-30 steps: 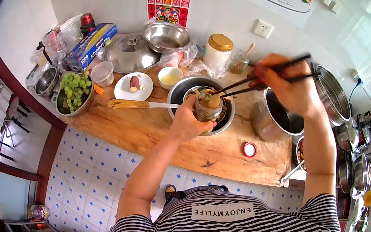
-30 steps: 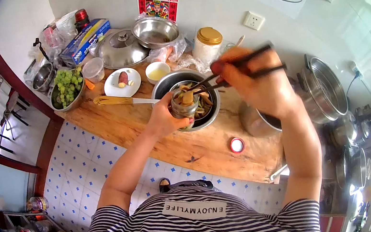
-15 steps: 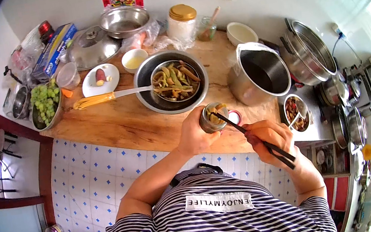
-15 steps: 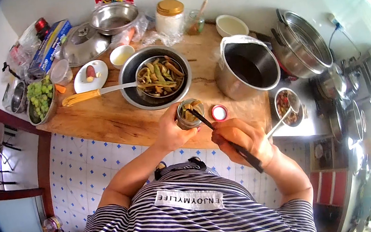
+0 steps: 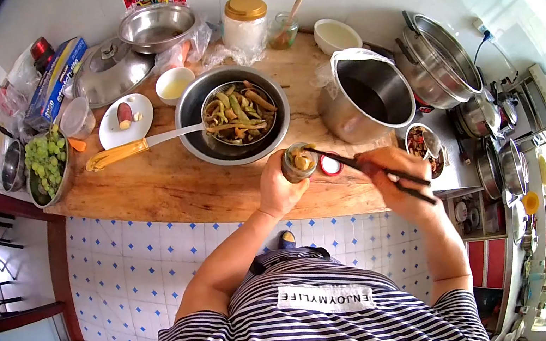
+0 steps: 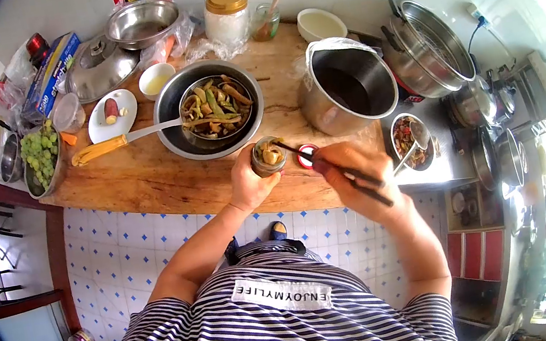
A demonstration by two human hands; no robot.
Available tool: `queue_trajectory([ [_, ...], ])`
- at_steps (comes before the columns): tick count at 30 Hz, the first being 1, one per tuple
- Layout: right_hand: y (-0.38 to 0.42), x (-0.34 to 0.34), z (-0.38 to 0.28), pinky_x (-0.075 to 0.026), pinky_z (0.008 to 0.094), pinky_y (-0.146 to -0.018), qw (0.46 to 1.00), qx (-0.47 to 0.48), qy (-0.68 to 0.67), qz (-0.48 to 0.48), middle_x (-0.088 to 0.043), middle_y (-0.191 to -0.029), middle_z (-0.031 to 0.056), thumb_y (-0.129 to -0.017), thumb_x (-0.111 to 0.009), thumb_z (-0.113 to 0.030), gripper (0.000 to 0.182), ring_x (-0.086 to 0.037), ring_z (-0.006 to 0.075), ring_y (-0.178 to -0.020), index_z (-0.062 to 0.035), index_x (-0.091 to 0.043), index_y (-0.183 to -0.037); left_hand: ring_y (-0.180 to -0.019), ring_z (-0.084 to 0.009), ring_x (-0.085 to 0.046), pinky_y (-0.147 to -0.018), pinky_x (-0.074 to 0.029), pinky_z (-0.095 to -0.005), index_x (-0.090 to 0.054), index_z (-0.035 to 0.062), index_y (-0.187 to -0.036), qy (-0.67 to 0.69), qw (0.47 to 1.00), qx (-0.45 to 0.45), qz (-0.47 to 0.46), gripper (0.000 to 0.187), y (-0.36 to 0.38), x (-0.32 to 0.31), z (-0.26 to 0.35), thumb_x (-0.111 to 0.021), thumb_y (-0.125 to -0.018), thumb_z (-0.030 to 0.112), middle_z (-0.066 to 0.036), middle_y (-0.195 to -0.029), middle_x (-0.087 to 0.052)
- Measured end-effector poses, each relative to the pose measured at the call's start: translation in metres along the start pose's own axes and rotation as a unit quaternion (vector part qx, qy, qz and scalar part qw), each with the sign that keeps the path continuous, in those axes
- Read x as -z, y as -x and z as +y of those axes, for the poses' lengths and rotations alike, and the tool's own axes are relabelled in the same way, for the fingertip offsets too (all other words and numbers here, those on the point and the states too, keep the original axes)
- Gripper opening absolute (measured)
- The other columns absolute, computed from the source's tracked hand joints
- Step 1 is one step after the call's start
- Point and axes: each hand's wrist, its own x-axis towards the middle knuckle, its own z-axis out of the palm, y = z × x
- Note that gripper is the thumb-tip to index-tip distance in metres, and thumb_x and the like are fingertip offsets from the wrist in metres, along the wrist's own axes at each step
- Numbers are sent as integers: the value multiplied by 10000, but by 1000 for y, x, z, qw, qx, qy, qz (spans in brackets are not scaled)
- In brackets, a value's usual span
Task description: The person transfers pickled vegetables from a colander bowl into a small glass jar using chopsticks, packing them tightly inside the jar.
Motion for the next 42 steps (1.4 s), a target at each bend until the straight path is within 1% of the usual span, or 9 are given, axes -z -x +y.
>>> queue_trajectory([
  [5, 19, -40, 7, -566, 335, -645, 995, 94, 33, -1, -676, -907, 147, -784, -732, 57, 211, -700, 282, -782, 19, -641, -970, -977, -409, -590, -858, -491, -452, -534, 8, -1136, -49, 998, -29, 15, 583, 5, -4, -10, -826, -639, 95, -210, -1053, -601],
  [11, 8, -55, 21, -525, 397, -615, 999, -6, -45, -22, -657, -848, 150, -813, -703, 21, 155, -659, 338, -715, -20, -645, -951, -997, -414, -572, -879, -484, -455, -519, 11, -1147, -62, 997, -40, 0, 603, 9, -2, -7, -831, -634, 72, -201, -1072, -594],
  [15, -7, -34, 19, -517, 338, -631, 992, -52, -86, -82, -668, -880, 144, -837, -689, 10, 152, -660, 278, -704, -12, -668, -986, -974, -382, -594, -847, -496, -433, -543, 12, -1128, -65, 996, -55, -5, 584, 8, 1, -9, -860, -649, 117, -176, -1051, -597],
  [17, -5, -18, 10, -515, 299, -626, 995, -72, -61, -31, -693, -876, 131, -852, -690, 4, 144, -671, 216, -716, 9, -681, -995, -984, -380, -594, -853, -497, -430, -532, 11, -1146, -59, 997, -48, -5, 619, 8, 2, -5, -873, -641, 119, -174, -1062, -598],
  [21, -2, 9, -18, -533, 296, -627, 996, -88, 11, 28, -703, -859, 140, -838, -690, 42, 114, -686, 220, -709, 10, -706, -946, -1017, -371, -603, -878, -498, -415, -490, -9, -1211, -45, 998, -40, -16, 691, 6, 3, -3, -875, -652, 117, -190, -1097, -589],
  [24, 16, -9, 1, -562, 337, -686, 999, 11, -20, 22, -704, -913, 170, -802, -707, 77, 180, -706, 266, -784, 22, -683, -972, -1053, -374, -603, -907, -494, -407, -449, -19, -1273, -40, 995, -89, -19, 730, 2, 8, -1, -854, -677, 99, -209, -1140, -585],
  [27, 15, -36, 3, -568, 347, -679, 997, 72, -3, -26, -692, -956, 157, -780, -751, 41, 200, -700, 296, -792, 18, -660, -957, -1085, -384, -598, -931, -488, -408, -418, -17, -1315, -5, 997, -45, -63, 732, 3, 10, -2, -818, -708, 68, -220, -1175, -582],
  [35, -2, -53, 17, -512, 367, -585, 997, 15, -32, -76, -667, -842, 163, -831, -726, -12, 177, -658, 301, -678, -20, -659, -994, -1102, -400, -587, -943, -481, -421, -407, -17, -1322, -1, 996, -28, -87, 748, 2, 12, -4, -819, -703, 61, -225, -1191, -578],
  [42, -3, -9, -16, -556, 293, -646, 998, -57, 19, -18, -721, -866, 132, -828, -735, -2, 169, -716, 204, -729, 0, -708, -994, -1074, -370, -589, -934, -486, -414, -416, -13, -1283, -64, 998, -8, -17, 836, 4, -7, 0, -907, -625, 146, -193, -1167, -564],
])
